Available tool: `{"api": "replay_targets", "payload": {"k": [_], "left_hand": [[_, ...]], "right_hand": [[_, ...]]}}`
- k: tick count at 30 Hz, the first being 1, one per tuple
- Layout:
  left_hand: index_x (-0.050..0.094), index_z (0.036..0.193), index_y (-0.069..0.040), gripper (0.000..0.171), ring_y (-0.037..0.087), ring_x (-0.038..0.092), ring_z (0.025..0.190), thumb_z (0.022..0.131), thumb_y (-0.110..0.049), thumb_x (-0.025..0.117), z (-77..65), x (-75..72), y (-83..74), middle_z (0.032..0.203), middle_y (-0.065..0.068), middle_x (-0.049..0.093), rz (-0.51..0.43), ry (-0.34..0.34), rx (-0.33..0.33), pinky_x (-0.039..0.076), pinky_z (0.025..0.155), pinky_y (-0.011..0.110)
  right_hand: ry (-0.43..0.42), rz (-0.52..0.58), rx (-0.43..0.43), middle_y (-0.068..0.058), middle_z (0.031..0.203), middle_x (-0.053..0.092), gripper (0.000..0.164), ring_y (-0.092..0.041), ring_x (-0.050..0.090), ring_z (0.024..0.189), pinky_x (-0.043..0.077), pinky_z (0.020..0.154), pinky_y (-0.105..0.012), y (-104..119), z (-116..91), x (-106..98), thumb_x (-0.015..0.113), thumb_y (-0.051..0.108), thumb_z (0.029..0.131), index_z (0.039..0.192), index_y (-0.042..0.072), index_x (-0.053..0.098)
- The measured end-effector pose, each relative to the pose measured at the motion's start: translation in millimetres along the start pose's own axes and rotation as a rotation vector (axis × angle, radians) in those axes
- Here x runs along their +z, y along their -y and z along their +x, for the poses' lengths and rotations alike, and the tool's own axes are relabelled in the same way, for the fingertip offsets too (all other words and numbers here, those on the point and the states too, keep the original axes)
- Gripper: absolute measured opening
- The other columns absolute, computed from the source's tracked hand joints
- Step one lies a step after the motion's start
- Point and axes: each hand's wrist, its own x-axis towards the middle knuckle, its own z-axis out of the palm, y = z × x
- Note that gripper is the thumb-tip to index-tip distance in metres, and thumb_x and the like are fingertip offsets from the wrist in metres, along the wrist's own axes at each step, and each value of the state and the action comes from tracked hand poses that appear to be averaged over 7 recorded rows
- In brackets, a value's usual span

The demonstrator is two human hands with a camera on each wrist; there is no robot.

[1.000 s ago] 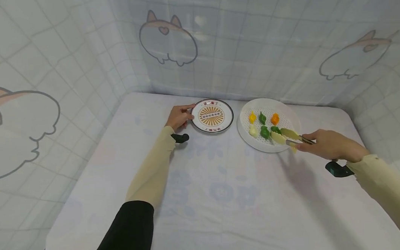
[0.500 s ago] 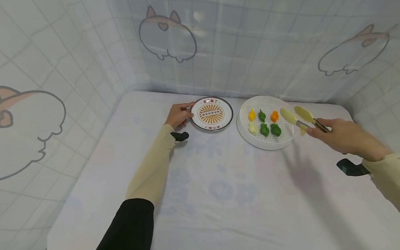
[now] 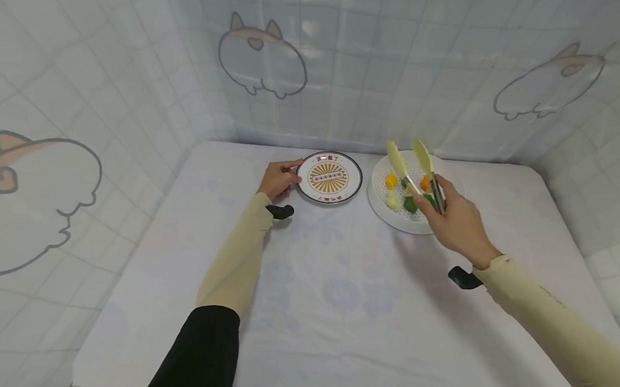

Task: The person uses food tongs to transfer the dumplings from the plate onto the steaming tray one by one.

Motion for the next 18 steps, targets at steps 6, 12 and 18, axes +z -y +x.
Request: {"api": "replay_targets", "payload": {"k": [6, 12, 18], "left_hand": [[0.070, 0.143, -0.028, 0.058, 0.012, 0.047, 0.044, 0.089, -0.007, 0.075, 0.8, -1.7, -0.2, 0.081, 0.003, 0.065, 0.011, -0.010, -0.012, 0.045, 0.046, 0.026], [0.071, 0.142, -0.027, 0.058, 0.012, 0.046, 0.044, 0.088, -0.006, 0.075, -0.2, -1.7, -2.9, 0.083, 0.004, 0.067, -0.003, -0.005, 0.006, 0.044, 0.046, 0.026], [0.071, 0.142, -0.026, 0.059, 0.013, 0.047, 0.043, 0.088, -0.005, 0.074, 1.5, -0.4, -0.8, 0.084, 0.005, 0.066, -0.007, 0.011, 0.004, 0.044, 0.045, 0.026]], "right_hand": [[0.001, 0.068, -0.089, -0.032, 0.118, 0.067, 0.081, -0.040, 0.062, 0.089, 0.049, 0.076, -0.056, 20, 21, 38, 0.054, 0.053, 0.108, 0.164, -0.001, 0.034], [0.023, 0.071, -0.146, -0.022, 0.096, 0.068, 0.077, -0.035, 0.064, 0.081, 0.052, 0.077, -0.055, 30, 42, 69, 0.057, 0.051, 0.107, 0.162, 0.000, 0.038], [0.087, 0.024, -0.163, -0.025, 0.117, 0.071, 0.078, -0.037, 0.069, 0.091, 0.056, 0.084, -0.057, 34, 51, 90, 0.061, 0.048, 0.106, 0.162, 0.000, 0.039]]}}
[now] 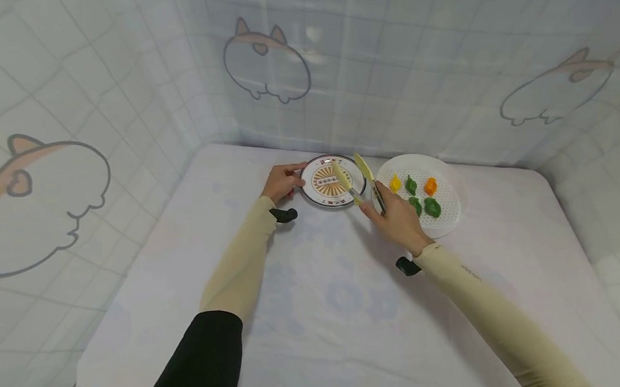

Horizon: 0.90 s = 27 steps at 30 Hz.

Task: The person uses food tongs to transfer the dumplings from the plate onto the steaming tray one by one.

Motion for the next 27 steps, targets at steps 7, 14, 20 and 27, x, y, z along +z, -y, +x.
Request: {"api": "replay_targets", "payload": {"k": [7, 14, 20, 27], "left_hand": [[0.071, 0.142, -0.026, 0.060, 0.013, 0.047, 0.043, 0.087, -0.004, 0.074, 2.9, 0.8, 2.4, 0.080, 0.003, 0.066, 0.005, 0.011, -0.013, 0.045, 0.046, 0.026], [0.070, 0.143, -0.026, 0.059, 0.012, 0.046, 0.043, 0.088, -0.004, 0.074, -0.6, 1.4, 3.1, 0.079, 0.002, 0.067, 0.001, 0.008, -0.023, 0.045, 0.046, 0.026], [0.070, 0.143, -0.027, 0.059, 0.012, 0.046, 0.043, 0.088, -0.006, 0.074, -2.9, 0.1, 2.8, 0.081, 0.002, 0.068, -0.002, 0.006, -0.005, 0.044, 0.046, 0.026], [0.071, 0.142, -0.024, 0.058, 0.011, 0.046, 0.044, 0.087, -0.007, 0.075, -2.2, -0.6, 0.2, 0.086, 0.004, 0.070, 0.010, -0.009, -0.005, 0.043, 0.046, 0.025]], "right_hand": [[-0.001, -0.093, 0.002, -0.029, 0.122, 0.070, 0.079, -0.041, 0.071, 0.095, 0.057, 0.073, -0.055, 12, 11, 11, 0.059, 0.054, 0.105, 0.163, 0.005, 0.039], [0.018, -0.261, -0.069, -0.031, 0.110, 0.069, 0.078, -0.033, 0.061, 0.058, 0.049, 0.048, -0.044, 23, 25, 34, 0.057, 0.058, 0.105, 0.160, 0.004, 0.043], [0.059, -0.253, -0.002, -0.032, 0.121, 0.069, 0.085, -0.044, 0.072, 0.090, 0.059, 0.067, -0.056, 26, 36, 45, 0.052, 0.063, 0.105, 0.161, 0.000, 0.038], [0.107, -0.317, 0.009, -0.033, 0.120, 0.068, 0.095, -0.042, 0.072, 0.081, 0.059, 0.063, -0.053, 30, 44, 51, 0.049, 0.066, 0.105, 0.162, -0.007, 0.028]]}}
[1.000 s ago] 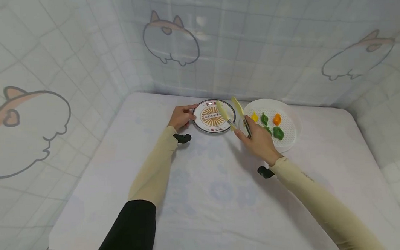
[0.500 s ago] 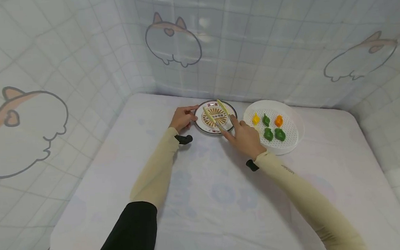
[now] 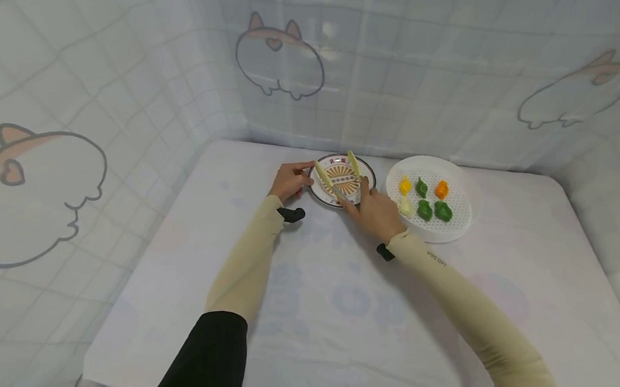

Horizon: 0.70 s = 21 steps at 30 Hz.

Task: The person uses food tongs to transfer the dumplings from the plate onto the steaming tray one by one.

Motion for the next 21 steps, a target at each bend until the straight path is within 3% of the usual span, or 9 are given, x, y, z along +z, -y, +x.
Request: {"api": "replay_targets", "payload": {"k": [4, 9, 14, 21], "left_hand": [[0.070, 0.143, -0.023, 0.058, 0.011, 0.047, 0.044, 0.088, -0.008, 0.075, 0.1, 1.8, -1.0, 0.088, 0.003, 0.068, 0.027, 0.001, 0.008, 0.043, 0.046, 0.024], [0.069, 0.144, -0.023, 0.058, 0.012, 0.046, 0.043, 0.088, -0.008, 0.074, 0.1, 1.5, -1.4, 0.084, 0.004, 0.070, 0.040, 0.003, 0.033, 0.042, 0.047, 0.026], [0.067, 0.146, -0.023, 0.060, 0.012, 0.046, 0.043, 0.088, -0.008, 0.074, 0.3, 1.2, -1.4, 0.084, 0.006, 0.070, 0.050, 0.000, 0.055, 0.043, 0.047, 0.027], [0.066, 0.148, -0.023, 0.062, 0.012, 0.047, 0.045, 0.088, -0.009, 0.073, -1.8, 1.0, 0.2, 0.090, 0.006, 0.071, 0.067, -0.004, 0.035, 0.043, 0.049, 0.027]], "right_hand": [[-0.040, -0.047, -0.038, -0.031, 0.112, 0.071, 0.096, -0.039, 0.069, 0.066, 0.059, 0.057, -0.050, 0.6, -1.0, 3.2, 0.052, 0.064, 0.105, 0.160, -0.011, 0.029], [-0.103, -0.074, -0.061, -0.028, 0.104, 0.072, 0.094, -0.039, 0.069, 0.062, 0.058, 0.054, -0.051, 1.5, -1.6, 5.4, 0.057, 0.060, 0.104, 0.159, -0.012, 0.031], [-0.103, -0.076, -0.036, -0.028, 0.106, 0.073, 0.099, -0.040, 0.070, 0.065, 0.058, 0.054, -0.052, 2.6, 0.3, 5.7, 0.057, 0.063, 0.103, 0.161, -0.011, 0.027], [-0.094, -0.048, 0.012, -0.028, 0.106, 0.073, 0.106, -0.034, 0.067, 0.060, 0.054, 0.050, -0.047, 0.3, 2.3, 10.5, 0.057, 0.071, 0.099, 0.163, -0.007, 0.026]]}}
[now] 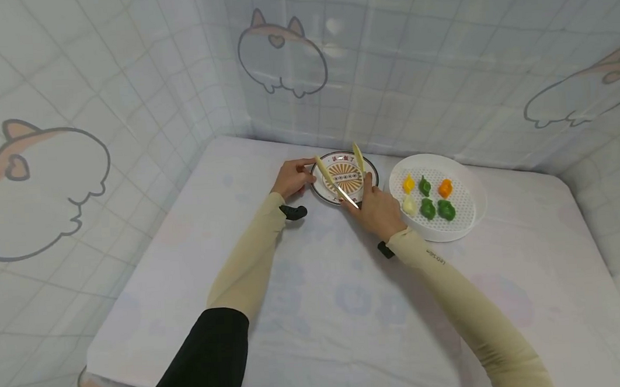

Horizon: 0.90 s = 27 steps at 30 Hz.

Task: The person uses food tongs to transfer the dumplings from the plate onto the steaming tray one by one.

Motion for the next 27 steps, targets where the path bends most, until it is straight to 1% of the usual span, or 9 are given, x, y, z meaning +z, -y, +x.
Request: {"api": "replay_targets", "payload": {"k": [4, 7, 10, 12, 14, 16, 20, 22, 27], "left_hand": [[0.066, 0.148, -0.019, 0.059, 0.012, 0.049, 0.046, 0.089, -0.011, 0.073, -0.8, -1.0, -0.2, 0.093, 0.007, 0.073, 0.003, 0.009, -0.007, 0.045, 0.051, 0.027], [0.066, 0.146, -0.015, 0.057, 0.012, 0.050, 0.046, 0.090, -0.012, 0.073, -1.6, -1.7, -0.3, 0.095, 0.007, 0.074, 0.003, 0.014, -0.007, 0.045, 0.051, 0.027], [0.067, 0.145, -0.013, 0.056, 0.012, 0.050, 0.046, 0.090, -0.013, 0.073, -2.2, -2.2, -0.3, 0.094, 0.008, 0.075, 0.005, 0.015, 0.000, 0.045, 0.052, 0.027], [0.067, 0.144, -0.013, 0.055, 0.013, 0.050, 0.046, 0.090, -0.013, 0.073, -2.4, -2.6, -0.6, 0.093, 0.008, 0.075, 0.008, 0.013, 0.004, 0.045, 0.053, 0.027], [0.069, 0.143, -0.014, 0.053, 0.013, 0.051, 0.046, 0.090, -0.014, 0.073, -2.1, -2.8, 0.4, 0.090, 0.006, 0.075, 0.007, 0.006, 0.004, 0.046, 0.054, 0.028], [0.070, 0.141, -0.014, 0.050, 0.013, 0.052, 0.047, 0.091, -0.014, 0.074, -3.2, -3.4, 1.2, 0.083, 0.004, 0.072, 0.001, -0.007, 0.011, 0.047, 0.055, 0.028], [0.073, 0.136, -0.012, 0.046, 0.013, 0.052, 0.046, 0.091, -0.012, 0.075, -7.0, -3.8, 3.3, 0.069, 0.000, 0.063, -0.022, -0.024, 0.028, 0.047, 0.053, 0.028], [0.073, 0.135, -0.011, 0.044, 0.012, 0.052, 0.046, 0.091, -0.011, 0.075, -8.9, -3.5, 3.9, 0.065, -0.001, 0.061, -0.030, -0.024, 0.036, 0.046, 0.052, 0.027], [0.073, 0.135, -0.010, 0.044, 0.013, 0.052, 0.045, 0.090, -0.011, 0.073, -10.8, -3.6, 3.8, 0.062, 0.000, 0.060, -0.033, -0.028, 0.036, 0.044, 0.050, 0.027]], "right_hand": [[-0.001, 0.025, 0.003, -0.024, 0.093, 0.072, 0.106, -0.029, 0.063, 0.054, 0.049, 0.044, -0.043, -2, 0, 1, 0.061, 0.072, 0.096, 0.161, -0.005, 0.028], [0.008, 0.055, 0.009, -0.023, 0.089, 0.071, 0.107, -0.028, 0.062, 0.054, 0.047, 0.043, -0.042, -3, -1, 0, 0.064, 0.071, 0.095, 0.161, -0.005, 0.027], [0.025, 0.080, 0.015, -0.023, 0.087, 0.070, 0.109, -0.029, 0.063, 0.055, 0.045, 0.043, -0.041, -3, -1, -2, 0.064, 0.071, 0.094, 0.163, -0.005, 0.025], [0.048, 0.084, 0.025, -0.022, 0.081, 0.069, 0.111, -0.029, 0.062, 0.054, 0.045, 0.043, -0.040, -3, -1, -3, 0.062, 0.073, 0.095, 0.164, -0.005, 0.022], [0.074, 0.079, 0.033, -0.021, 0.077, 0.067, 0.113, -0.028, 0.062, 0.054, 0.044, 0.043, -0.039, -3, -1, -5, 0.061, 0.074, 0.095, 0.164, -0.006, 0.019], [0.099, 0.078, 0.039, -0.021, 0.074, 0.066, 0.115, -0.028, 0.062, 0.054, 0.045, 0.043, -0.039, -2, -1, -6, 0.059, 0.075, 0.095, 0.165, -0.008, 0.017], [0.134, 0.070, 0.051, -0.021, 0.074, 0.066, 0.119, -0.028, 0.063, 0.055, 0.047, 0.045, -0.039, -1, -2, -6, 0.056, 0.077, 0.095, 0.165, -0.009, 0.014], [0.146, 0.059, 0.057, -0.020, 0.071, 0.065, 0.120, -0.028, 0.063, 0.054, 0.047, 0.045, -0.039, -1, -3, -6, 0.055, 0.078, 0.095, 0.165, -0.009, 0.012], [0.164, 0.038, 0.054, -0.015, 0.063, 0.060, 0.122, -0.026, 0.061, 0.051, 0.044, 0.043, -0.038, 1, -5, -9, 0.055, 0.079, 0.095, 0.165, -0.010, 0.010]]}}
